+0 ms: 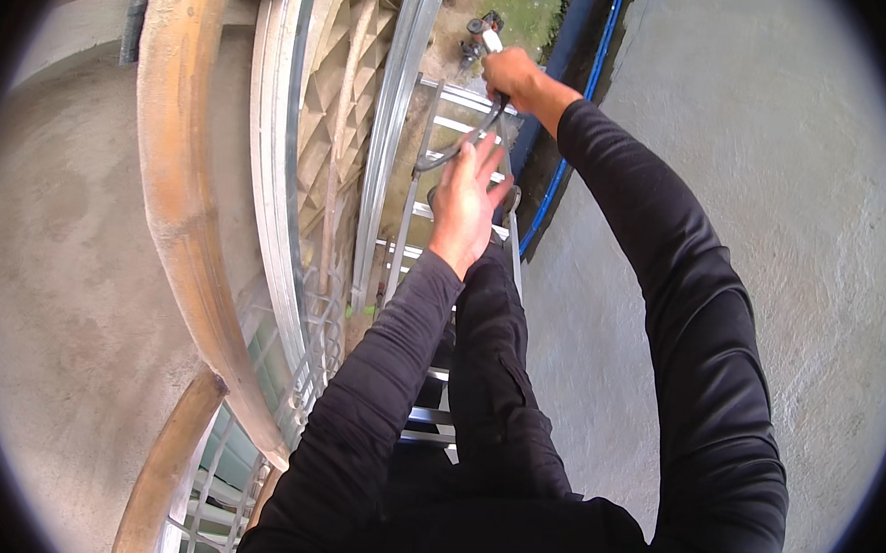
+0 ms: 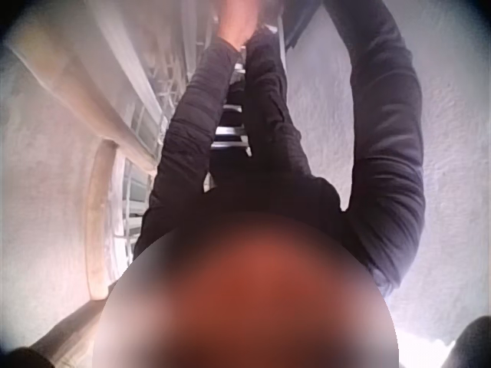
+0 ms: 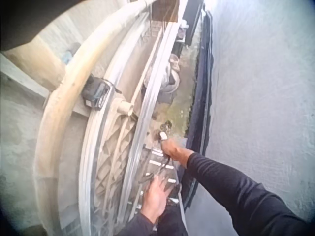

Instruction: The person installs metal brackets onto a concrete wall using a hammer, a corded drill, and a cordless impact driver. They insert wall anchors, position the brackets, and fasten them with screws. The person also climbs a ladder to reach higher sections of the wall.

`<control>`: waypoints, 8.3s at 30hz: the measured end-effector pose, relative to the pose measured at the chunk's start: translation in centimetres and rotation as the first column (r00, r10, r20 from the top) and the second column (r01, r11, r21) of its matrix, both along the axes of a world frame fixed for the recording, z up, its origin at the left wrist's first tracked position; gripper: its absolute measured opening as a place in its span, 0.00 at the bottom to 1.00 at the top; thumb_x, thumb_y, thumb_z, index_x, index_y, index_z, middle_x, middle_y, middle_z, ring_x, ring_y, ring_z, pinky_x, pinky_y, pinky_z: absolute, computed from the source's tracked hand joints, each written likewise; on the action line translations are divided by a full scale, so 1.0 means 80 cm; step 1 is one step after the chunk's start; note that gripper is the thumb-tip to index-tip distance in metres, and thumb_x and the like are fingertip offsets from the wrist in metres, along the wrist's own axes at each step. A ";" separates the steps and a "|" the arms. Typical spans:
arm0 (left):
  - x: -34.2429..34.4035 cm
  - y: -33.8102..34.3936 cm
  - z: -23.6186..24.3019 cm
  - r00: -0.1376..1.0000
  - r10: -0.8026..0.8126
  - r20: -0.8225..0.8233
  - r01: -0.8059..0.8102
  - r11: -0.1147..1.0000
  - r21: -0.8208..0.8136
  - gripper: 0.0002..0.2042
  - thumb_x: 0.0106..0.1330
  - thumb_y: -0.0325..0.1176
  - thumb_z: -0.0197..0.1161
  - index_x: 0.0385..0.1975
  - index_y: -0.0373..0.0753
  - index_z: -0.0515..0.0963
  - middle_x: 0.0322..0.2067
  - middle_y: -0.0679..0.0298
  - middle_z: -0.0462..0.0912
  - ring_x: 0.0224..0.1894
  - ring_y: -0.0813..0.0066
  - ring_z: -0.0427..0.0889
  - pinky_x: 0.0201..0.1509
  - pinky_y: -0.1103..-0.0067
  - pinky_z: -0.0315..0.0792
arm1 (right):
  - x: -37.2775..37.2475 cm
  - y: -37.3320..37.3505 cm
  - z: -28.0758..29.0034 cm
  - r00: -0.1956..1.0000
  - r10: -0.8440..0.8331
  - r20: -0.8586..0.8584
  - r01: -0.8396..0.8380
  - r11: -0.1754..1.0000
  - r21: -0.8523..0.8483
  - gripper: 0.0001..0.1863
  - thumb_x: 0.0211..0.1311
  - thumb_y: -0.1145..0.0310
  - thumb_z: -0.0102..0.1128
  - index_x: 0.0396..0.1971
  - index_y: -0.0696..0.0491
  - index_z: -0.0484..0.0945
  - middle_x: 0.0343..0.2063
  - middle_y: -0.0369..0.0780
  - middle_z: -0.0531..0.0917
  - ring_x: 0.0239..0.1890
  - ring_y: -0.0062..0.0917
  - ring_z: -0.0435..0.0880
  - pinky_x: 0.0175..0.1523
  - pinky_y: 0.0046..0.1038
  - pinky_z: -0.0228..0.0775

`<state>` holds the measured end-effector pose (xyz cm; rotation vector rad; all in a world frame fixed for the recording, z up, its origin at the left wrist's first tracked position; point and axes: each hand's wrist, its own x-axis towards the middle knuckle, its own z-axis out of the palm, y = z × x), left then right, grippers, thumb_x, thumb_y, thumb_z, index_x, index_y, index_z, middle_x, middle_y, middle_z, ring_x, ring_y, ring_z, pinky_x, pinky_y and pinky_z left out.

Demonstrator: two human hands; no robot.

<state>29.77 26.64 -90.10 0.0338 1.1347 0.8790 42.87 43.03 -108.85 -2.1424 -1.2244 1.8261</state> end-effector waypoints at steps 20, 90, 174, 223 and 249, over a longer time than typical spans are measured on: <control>-0.115 -0.227 0.068 0.952 -0.289 -0.105 0.220 0.878 -0.424 0.23 0.84 0.48 0.52 0.68 0.40 0.70 0.57 0.56 0.81 0.59 0.65 0.82 0.62 0.65 0.76 | 0.044 -0.211 0.059 0.941 0.296 0.160 -0.331 0.904 0.270 0.23 0.65 0.65 0.64 0.57 0.60 0.78 0.49 0.60 0.85 0.56 0.53 0.84 0.61 0.49 0.76; -0.288 -0.696 0.353 0.038 -0.850 -0.525 0.606 0.437 -0.664 0.22 0.75 0.50 0.60 0.37 0.33 0.83 0.38 0.42 0.86 0.46 0.38 0.84 0.49 0.52 0.76 | 0.038 -0.271 0.362 0.933 0.333 0.135 -0.357 0.823 0.442 0.15 0.71 0.62 0.60 0.44 0.60 0.81 0.41 0.57 0.87 0.47 0.57 0.86 0.53 0.49 0.78; -0.314 -0.391 0.973 -0.143 0.853 0.502 0.903 -0.096 0.420 0.44 0.71 0.64 0.61 0.75 0.39 0.55 0.68 0.44 0.66 0.71 0.49 0.70 0.76 0.53 0.64 | -0.271 -0.341 1.157 0.354 0.849 -0.393 0.501 0.182 0.846 0.07 0.70 0.76 0.64 0.44 0.56 0.84 0.28 0.32 0.82 0.26 0.15 0.76 0.34 0.22 0.70; -0.320 -0.341 1.078 -0.016 0.877 0.481 0.949 -0.138 0.283 0.08 0.54 0.33 0.69 0.21 0.46 0.75 0.20 0.73 0.70 0.25 0.78 0.74 0.28 0.80 0.67 | -0.499 -0.304 1.614 0.689 0.112 0.716 -0.337 -0.825 0.454 0.29 0.67 0.48 0.69 0.62 0.48 0.79 0.47 0.43 0.88 0.48 0.33 0.86 0.60 0.39 0.76; -0.314 -0.329 1.072 0.000 0.896 0.444 0.949 -0.140 0.284 0.06 0.53 0.33 0.72 0.24 0.46 0.79 0.20 0.74 0.74 0.25 0.80 0.75 0.27 0.81 0.64 | -0.491 -0.359 1.615 0.564 0.219 0.796 -0.224 -0.887 0.403 0.26 0.58 0.73 0.70 0.59 0.58 0.79 0.52 0.46 0.85 0.56 0.35 0.82 0.65 0.35 0.72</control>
